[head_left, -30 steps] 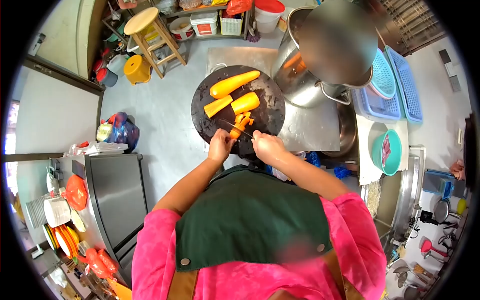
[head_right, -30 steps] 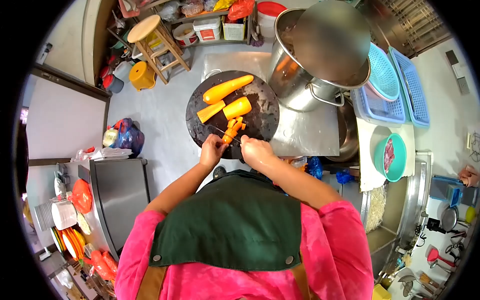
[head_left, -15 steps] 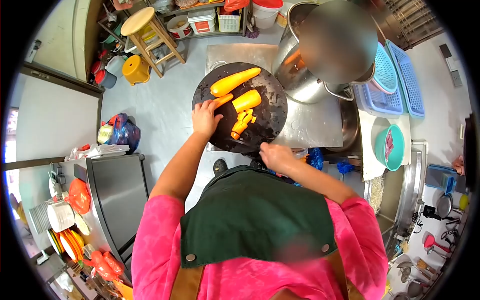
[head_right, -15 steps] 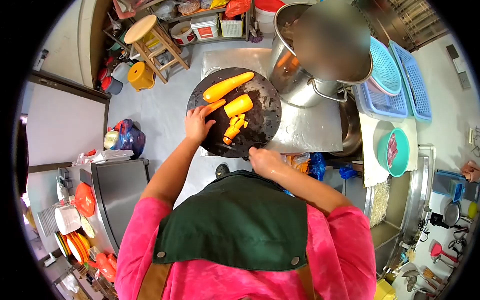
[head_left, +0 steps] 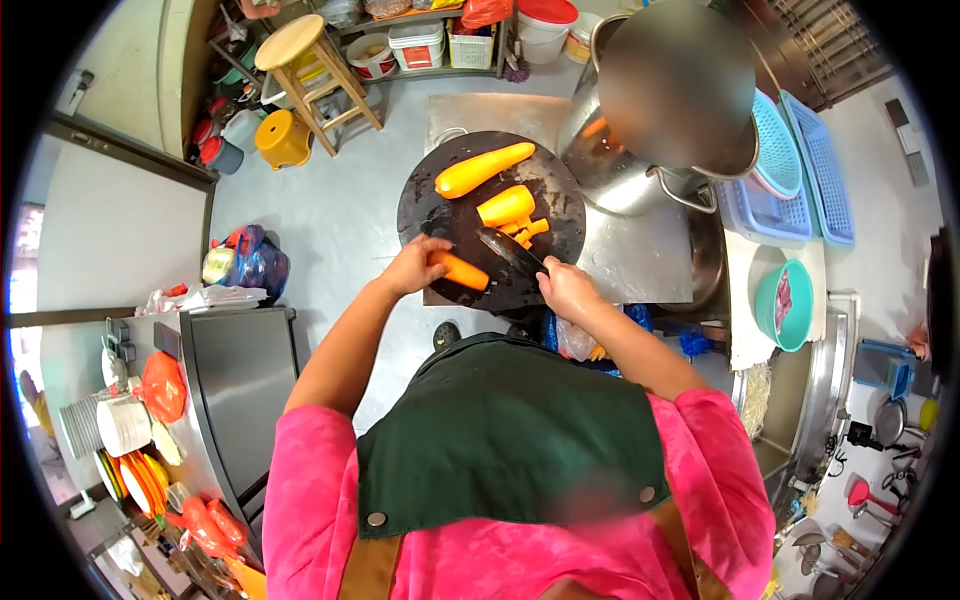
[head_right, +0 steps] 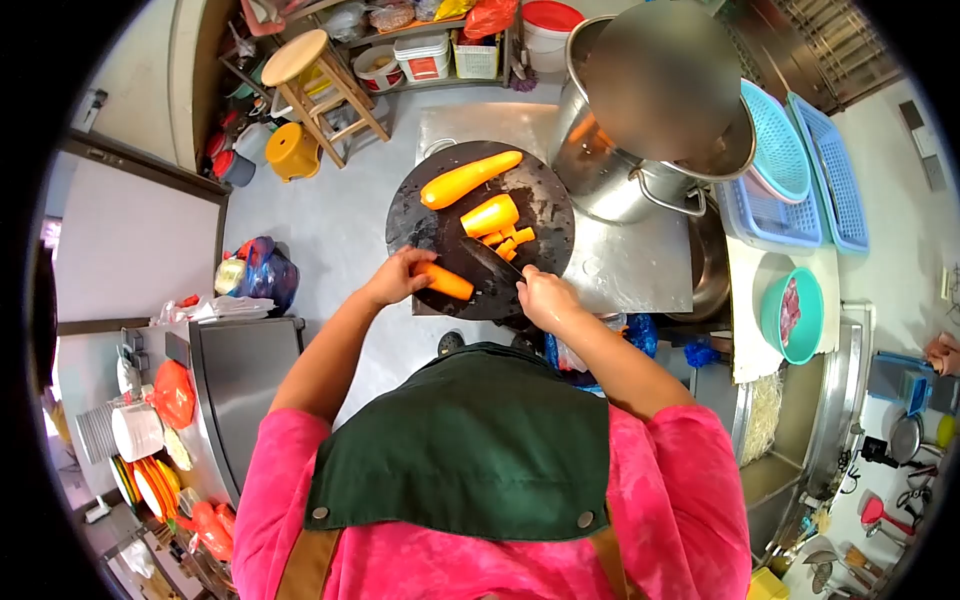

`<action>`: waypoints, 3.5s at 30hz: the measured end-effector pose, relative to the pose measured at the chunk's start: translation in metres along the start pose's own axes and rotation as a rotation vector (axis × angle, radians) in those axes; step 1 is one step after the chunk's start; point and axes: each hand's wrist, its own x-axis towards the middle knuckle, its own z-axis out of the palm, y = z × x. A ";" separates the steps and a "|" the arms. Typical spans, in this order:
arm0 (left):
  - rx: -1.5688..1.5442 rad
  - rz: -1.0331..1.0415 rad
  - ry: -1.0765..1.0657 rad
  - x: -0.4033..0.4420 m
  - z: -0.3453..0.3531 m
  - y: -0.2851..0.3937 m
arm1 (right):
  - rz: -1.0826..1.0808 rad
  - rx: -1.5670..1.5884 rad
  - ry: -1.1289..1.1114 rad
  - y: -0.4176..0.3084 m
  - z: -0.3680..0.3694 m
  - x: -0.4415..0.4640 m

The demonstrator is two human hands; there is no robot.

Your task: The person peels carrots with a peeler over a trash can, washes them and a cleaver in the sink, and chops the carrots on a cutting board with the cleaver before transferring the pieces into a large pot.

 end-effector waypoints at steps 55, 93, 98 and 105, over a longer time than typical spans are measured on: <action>0.041 0.060 0.456 -0.030 0.041 0.011 | -0.087 -0.043 -0.033 -0.079 0.008 0.053; 0.196 0.207 0.626 -0.021 0.047 0.010 | -0.080 0.130 0.166 -0.069 0.017 0.033; 0.276 0.276 0.574 0.018 0.047 0.031 | 0.092 0.319 0.464 0.004 -0.007 0.005; 0.575 0.353 0.172 0.102 0.030 0.068 | 0.408 0.918 0.367 0.067 0.013 -0.009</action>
